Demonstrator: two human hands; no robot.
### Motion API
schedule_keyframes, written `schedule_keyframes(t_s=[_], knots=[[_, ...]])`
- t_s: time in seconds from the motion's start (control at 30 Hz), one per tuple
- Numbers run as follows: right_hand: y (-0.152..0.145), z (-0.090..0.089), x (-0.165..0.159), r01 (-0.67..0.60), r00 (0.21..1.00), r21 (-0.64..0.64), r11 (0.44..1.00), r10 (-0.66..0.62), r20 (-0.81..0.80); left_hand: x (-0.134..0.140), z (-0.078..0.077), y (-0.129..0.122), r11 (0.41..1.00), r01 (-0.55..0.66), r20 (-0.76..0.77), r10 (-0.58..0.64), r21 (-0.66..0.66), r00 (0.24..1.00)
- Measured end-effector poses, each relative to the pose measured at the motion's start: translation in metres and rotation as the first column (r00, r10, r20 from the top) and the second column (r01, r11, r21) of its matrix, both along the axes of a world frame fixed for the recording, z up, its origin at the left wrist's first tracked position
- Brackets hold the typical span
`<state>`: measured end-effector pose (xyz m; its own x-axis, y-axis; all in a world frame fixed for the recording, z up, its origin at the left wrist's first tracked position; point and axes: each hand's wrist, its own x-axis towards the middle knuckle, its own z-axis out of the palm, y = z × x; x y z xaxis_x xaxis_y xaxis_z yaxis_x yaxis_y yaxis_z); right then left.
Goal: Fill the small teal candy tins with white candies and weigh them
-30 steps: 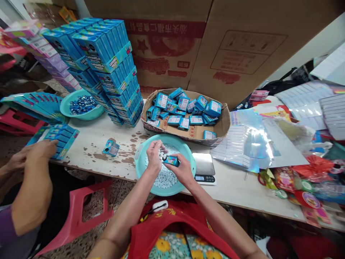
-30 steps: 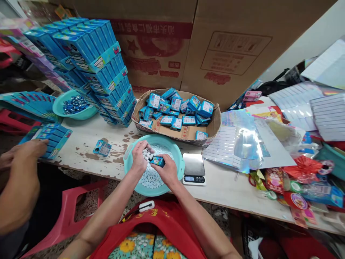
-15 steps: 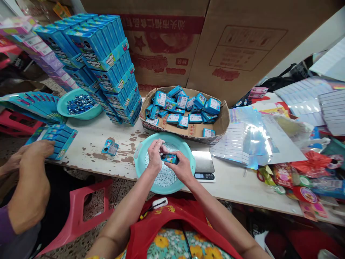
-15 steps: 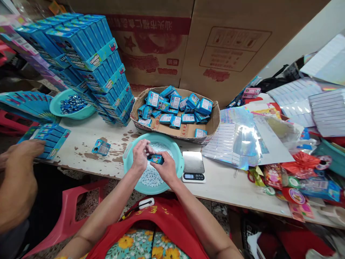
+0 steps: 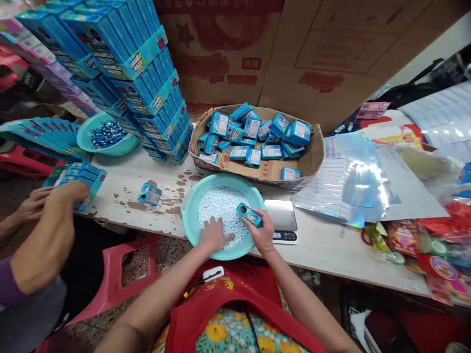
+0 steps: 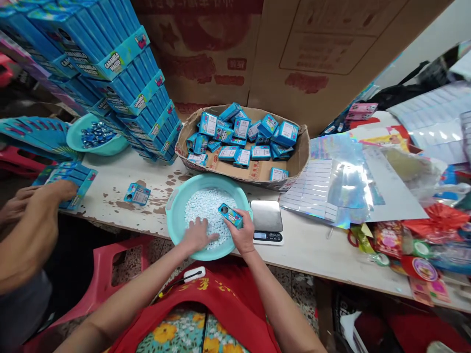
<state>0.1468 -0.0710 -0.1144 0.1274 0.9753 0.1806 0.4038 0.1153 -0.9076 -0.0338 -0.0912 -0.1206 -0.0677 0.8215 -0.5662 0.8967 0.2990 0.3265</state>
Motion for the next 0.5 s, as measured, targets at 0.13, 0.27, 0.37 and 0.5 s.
schedule_keyframes(t_s=[0.13,0.27,0.37,0.5], knots=[[-0.001,0.000,-0.004,0.028,1.000,0.029,0.999,-0.027,-0.015,0.041,-0.009,-0.007,0.993,-0.108,0.256,0.114,-0.039,0.960],[0.000,0.019,-0.007,0.036,0.998,-0.053,0.998,-0.038,-0.041,0.033,-0.015,0.004,0.962,-0.259,0.496,0.265,-0.082,0.827],[0.006,0.028,-0.008,0.002,1.000,-0.081,0.997,-0.004,-0.022,0.009,-0.009,0.011,0.933,-0.329,0.585,0.349,-0.145,0.732],[0.013,0.026,-0.009,-0.077,0.996,-0.095,0.992,0.080,0.025,-0.012,0.020,0.022,0.828,-0.454,0.793,0.503,-0.329,0.343]])
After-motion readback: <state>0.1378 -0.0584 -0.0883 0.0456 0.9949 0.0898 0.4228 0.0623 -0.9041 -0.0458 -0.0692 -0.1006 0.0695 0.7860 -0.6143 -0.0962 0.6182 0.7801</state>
